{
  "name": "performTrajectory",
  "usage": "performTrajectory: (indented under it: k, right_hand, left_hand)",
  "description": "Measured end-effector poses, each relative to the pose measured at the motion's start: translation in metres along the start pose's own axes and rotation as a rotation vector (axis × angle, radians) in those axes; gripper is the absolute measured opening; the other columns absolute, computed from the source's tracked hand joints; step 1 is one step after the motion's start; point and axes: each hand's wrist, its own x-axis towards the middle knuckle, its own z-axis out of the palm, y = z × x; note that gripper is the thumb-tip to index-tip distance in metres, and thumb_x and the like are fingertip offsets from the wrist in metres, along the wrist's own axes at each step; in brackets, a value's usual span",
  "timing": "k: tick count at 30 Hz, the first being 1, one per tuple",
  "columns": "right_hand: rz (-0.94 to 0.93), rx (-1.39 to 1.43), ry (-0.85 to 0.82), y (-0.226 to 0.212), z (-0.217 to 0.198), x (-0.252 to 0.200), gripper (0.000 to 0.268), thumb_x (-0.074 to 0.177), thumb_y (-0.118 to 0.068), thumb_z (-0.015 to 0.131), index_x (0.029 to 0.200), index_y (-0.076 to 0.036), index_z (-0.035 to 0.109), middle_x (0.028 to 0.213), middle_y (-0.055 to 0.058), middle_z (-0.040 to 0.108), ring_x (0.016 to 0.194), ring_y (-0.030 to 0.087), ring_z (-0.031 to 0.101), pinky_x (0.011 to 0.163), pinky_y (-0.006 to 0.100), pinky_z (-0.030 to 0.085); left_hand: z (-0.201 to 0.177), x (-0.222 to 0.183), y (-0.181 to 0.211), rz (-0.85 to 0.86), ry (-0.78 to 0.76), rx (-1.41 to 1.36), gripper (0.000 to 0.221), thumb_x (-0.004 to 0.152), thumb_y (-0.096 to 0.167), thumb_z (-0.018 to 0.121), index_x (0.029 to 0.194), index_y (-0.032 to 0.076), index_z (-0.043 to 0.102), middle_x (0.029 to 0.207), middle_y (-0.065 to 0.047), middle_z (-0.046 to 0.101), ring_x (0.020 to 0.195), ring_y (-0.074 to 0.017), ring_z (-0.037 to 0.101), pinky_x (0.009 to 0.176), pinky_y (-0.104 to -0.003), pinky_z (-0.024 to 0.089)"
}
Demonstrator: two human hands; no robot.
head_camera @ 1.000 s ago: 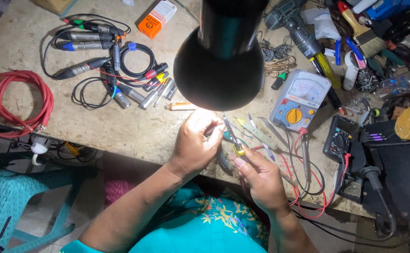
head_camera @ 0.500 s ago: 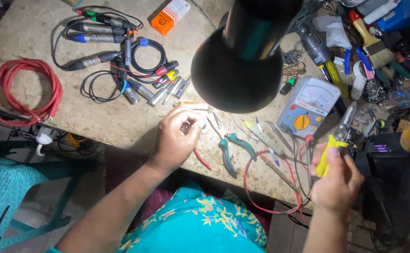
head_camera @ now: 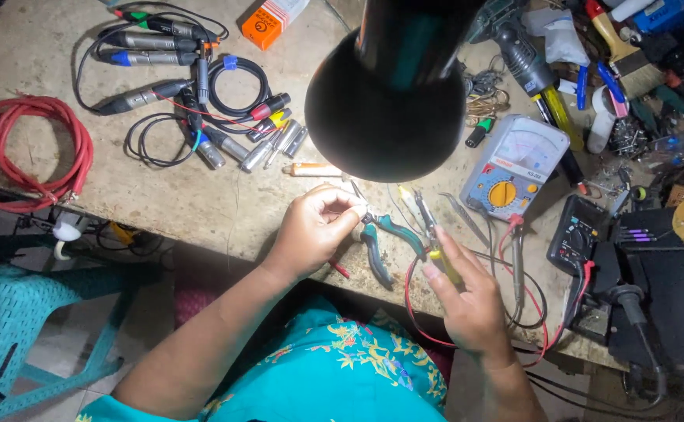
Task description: Preparing and soldering wires as part of an electronics repair task on a workbench.
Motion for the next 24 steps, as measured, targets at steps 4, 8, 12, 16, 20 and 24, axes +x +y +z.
performTrajectory:
  k: [4,8,12,16,20,24]
  right_hand:
    - [0.220,0.377,-0.193,0.008,0.001,-0.009,0.052,0.094,-0.019,0.061,0.144,-0.008,0.061,0.126,0.018,0.075,0.108,0.025,0.073,0.091,0.044,0.062]
    - [-0.052,-0.125,0.008,0.009,0.003,-0.001,0.055,0.094,-0.020,0.067,0.146,-0.004,0.059,0.127,0.027,0.066,0.115,0.040,0.063,0.098,0.055,0.051]
    - [-0.168,-0.735,0.185,0.030,0.008,0.013,0.056,0.091,-0.037,0.075,0.137,-0.005,0.069,0.131,0.023,0.064,0.124,0.043,0.058,0.103,0.056,0.040]
    - [-0.190,-0.740,0.231,0.044,0.018,0.012,0.056,0.090,-0.034,0.075,0.137,-0.004,0.068,0.137,0.022,0.061,0.128,0.041,0.055,0.109,0.064,0.036]
    - [-0.292,-0.650,0.237,0.034,0.026,0.001,0.035,0.091,-0.032,0.076,0.118,-0.009,0.073,0.136,0.017,0.061,0.133,0.036,0.051,0.120,0.060,0.023]
    - [-0.327,-0.652,0.237,0.032,0.026,-0.007,0.027,0.091,-0.037,0.078,0.106,-0.014,0.076,0.132,0.013,0.065,0.133,0.035,0.055,0.121,0.066,0.017]
  left_hand:
    - [0.006,-0.001,0.007,0.048,-0.001,-0.014,0.009,0.083,-0.004,0.072,0.092,-0.004,0.076,0.088,-0.018,0.069,0.086,-0.0264,0.077,0.074,-0.033,0.065]
    - [0.002,0.010,0.009,-0.067,-0.104,0.095,0.014,0.087,0.005,0.070,0.098,0.000,0.075,0.085,-0.014,0.070,0.081,-0.0229,0.075,0.069,-0.034,0.065]
    - [0.004,0.031,-0.004,-0.037,-0.326,0.442,0.014,0.086,0.015,0.069,0.094,0.006,0.074,0.083,-0.012,0.076,0.081,-0.0229,0.075,0.072,-0.040,0.061]
    - [0.006,0.045,0.022,0.180,-0.514,0.670,0.012,0.091,0.012,0.065,0.096,0.002,0.069,0.086,-0.021,0.072,0.090,-0.0428,0.072,0.080,-0.051,0.058]
    - [0.012,0.052,0.010,0.276,-0.604,0.900,0.010,0.091,0.020,0.070,0.094,0.010,0.072,0.089,-0.014,0.074,0.097,-0.0399,0.071,0.089,-0.053,0.054]
    - [0.009,0.047,0.015,0.296,-0.559,0.948,0.009,0.088,0.023,0.075,0.092,0.015,0.074,0.089,-0.011,0.074,0.099,-0.0385,0.071,0.092,-0.053,0.051]
